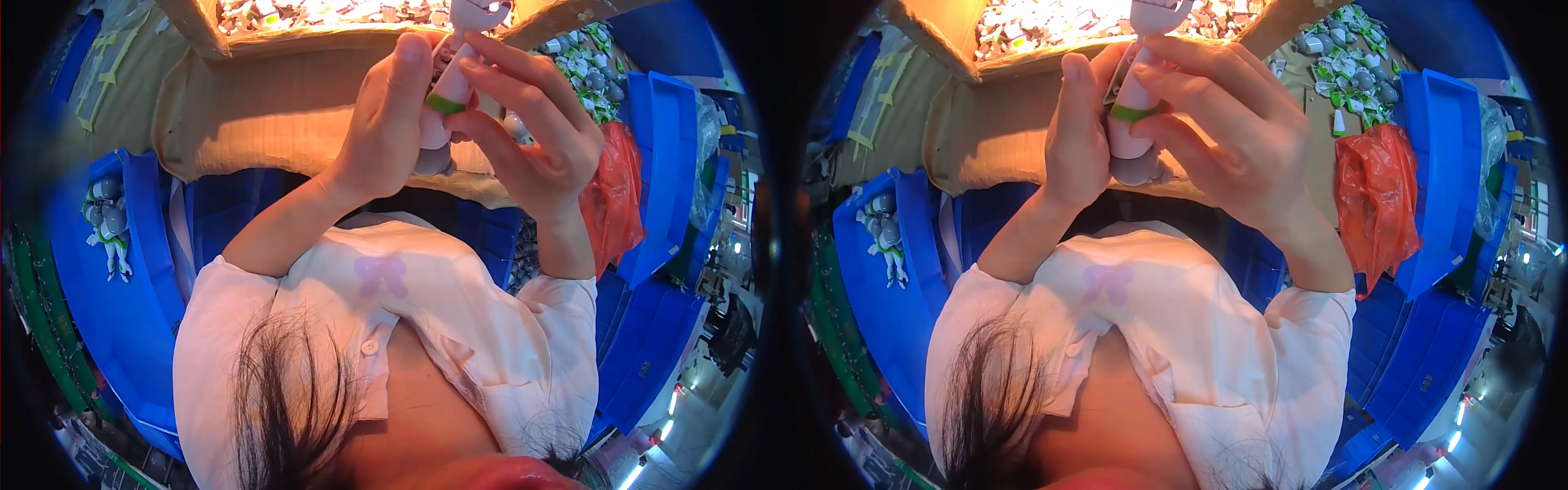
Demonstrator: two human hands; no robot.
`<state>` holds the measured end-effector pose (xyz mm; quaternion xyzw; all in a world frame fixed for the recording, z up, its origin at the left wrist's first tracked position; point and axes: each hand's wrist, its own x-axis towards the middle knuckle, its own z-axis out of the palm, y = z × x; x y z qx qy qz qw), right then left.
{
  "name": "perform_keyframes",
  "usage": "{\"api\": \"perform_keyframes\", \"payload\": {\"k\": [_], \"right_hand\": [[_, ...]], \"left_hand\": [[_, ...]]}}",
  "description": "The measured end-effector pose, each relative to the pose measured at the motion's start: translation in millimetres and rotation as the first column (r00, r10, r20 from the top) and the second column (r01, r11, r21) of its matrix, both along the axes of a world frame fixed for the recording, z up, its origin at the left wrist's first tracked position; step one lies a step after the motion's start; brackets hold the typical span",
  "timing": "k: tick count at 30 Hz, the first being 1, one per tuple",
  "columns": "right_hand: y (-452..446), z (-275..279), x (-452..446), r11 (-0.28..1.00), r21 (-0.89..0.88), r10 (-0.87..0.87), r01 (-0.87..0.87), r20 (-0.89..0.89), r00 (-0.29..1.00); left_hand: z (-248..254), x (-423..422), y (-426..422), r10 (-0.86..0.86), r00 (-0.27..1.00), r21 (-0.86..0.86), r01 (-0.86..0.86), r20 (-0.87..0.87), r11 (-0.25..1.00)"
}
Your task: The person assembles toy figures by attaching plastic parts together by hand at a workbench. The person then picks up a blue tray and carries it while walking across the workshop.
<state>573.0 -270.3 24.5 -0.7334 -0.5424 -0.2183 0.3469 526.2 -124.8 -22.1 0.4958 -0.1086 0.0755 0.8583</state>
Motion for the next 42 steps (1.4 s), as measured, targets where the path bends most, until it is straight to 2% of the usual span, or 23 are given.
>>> {"api": "perform_keyframes", "payload": {"k": [3,5,10,12,14,15,17,19,20,22,24,26,27,29,30,31,33,34,36,37,39,40,42], "right_hand": [[4.6,-1.8,-3.6,0.999,0.019,-0.035,0.035,-0.021,0.999],[6.6,0.9,-4.3,0.999,0.014,-0.035,0.035,-0.028,0.999],[-6.2,-0.9,7.7,0.994,-0.056,0.086,-0.092,-0.09,0.992],[-16.5,-3.1,3.2,0.998,0.043,0.043,-0.035,-0.186,0.982],[-17.7,-5.0,-6.3,0.971,0.22,0.002,0.098,-0.413,0.911],[-17.8,1.1,-9.4,0.966,0.24,0.081,0.1,-0.644,0.761],[-32.6,9.1,-13.4,0.977,0.209,0.162,0.044,-0.862,0.481],[-41.5,-7.5,1.3,0.833,0.442,0.542,-0.333,-0.531,0.652],[-42.1,-9.3,-2.6,0.669,0.575,0.742,-0.471,-0.476,0.473],[-56.4,3.9,-5.4,0.573,0.494,0.808,-0.653,-0.474,0.351],[-73.4,12.3,-2.5,0.589,0.465,0.793,-0.66,-0.488,0.364],[-89.3,16.7,-1.8,0.982,0.176,0.181,-0.069,-0.773,0.608],[-96.6,14.0,-0.9,0.982,0.178,0.181,-0.066,-0.768,0.615],[-109.7,5.4,3.0,0.994,0.105,0.089,0.031,-0.942,0.325],[-109.3,9.6,-1.0,0.99,-0.139,-0.124,0.003,-0.873,0.472],[-111.0,6.3,-1.9,0.991,-0.137,-0.122,0.003,-0.873,0.471],[-114.9,-2.2,-1.5,0.991,-0.126,-0.024,-0.051,-0.53,0.848],[-114.5,5.5,-10.3,0.989,-0.133,0.008,-0.066,-0.397,0.918],[-116.6,10.6,-4.5,0.944,-0.169,0.3,-0.283,0.084,0.95],[-119.6,7.0,-3.2,0.94,-0.165,0.32,-0.299,0.118,0.94],[-127.3,9.4,11.0,0.979,-0.129,0.162,-0.157,0.027,0.986],[-132.0,1.1,17.5,1.0,0.007,0.03,-0.03,-0.515,0.857],[-162.7,-8.2,67.5,0.95,-0.033,-0.301,0.312,-0.375,0.877]], "left_hand": [[6.9,-6.8,3.8,-0.024,1.0,0.029,0.024,-0.013,0.999],[9.5,-9.2,6.4,0.059,0.989,0.36,-0.104,0.133,0.927],[-2.1,-3.6,7.0,0.054,0.993,0.368,-0.089,0.105,0.926],[1.8,-4.4,8.7,0.016,1.0,0.37,-0.023,0.021,0.929],[4.7,-5.0,6.2,0.118,0.987,0.553,-0.16,0.111,0.818],[4.3,-5.5,4.6,0.091,0.988,0.551,-0.145,0.124,0.822],[3.4,-7.5,2.8,-0.077,0.995,0.629,0.015,0.07,0.777],[21.8,-12.7,3.8,-0.536,0.823,0.265,0.568,-0.188,0.779],[23.4,-12.0,2.2,-0.731,0.66,0.145,0.751,-0.174,0.644],[16.8,-7.1,-13.2,-0.869,0.496,0.218,0.848,-0.004,0.483],[28.4,-1.3,-18.0,-0.776,0.631,0.43,0.707,-0.024,0.561],[36.3,12.6,-23.9,-0.579,0.806,0.794,0.27,0.123,0.545],[36.7,17.3,-28.4,-0.583,0.802,0.797,0.266,0.128,0.542],[31.9,26.4,-39.4,-0.466,0.867,0.904,0.045,0.176,0.424],[24.9,33.2,-51.7,-0.391,0.807,0.822,-0.191,0.442,0.536],[26.0,34.4,-52.9,-0.392,0.807,0.824,-0.19,0.441,0.535],[38.4,38.4,-53.3,-0.59,0.797,0.826,0.416,-0.13,0.381],[36.8,41.6,-52.9,-0.589,0.798,0.825,0.415,-0.127,0.383],[27.7,47.4,-50.3,-0.894,0.309,0.163,0.949,-0.325,0.269],[12.1,48.7,-53.2,-0.942,0.209,0.059,0.978,-0.264,0.2],[4.6,54.0,-60.4,-0.9,0.324,0.045,0.945,-0.291,0.325],[-5.7,57.2,-64.0,-0.835,0.424,-0.022,0.888,-0.349,0.46],[-37.2,71.7,-83.5,-0.538,0.741,0.033,0.599,-0.402,0.8]]}}
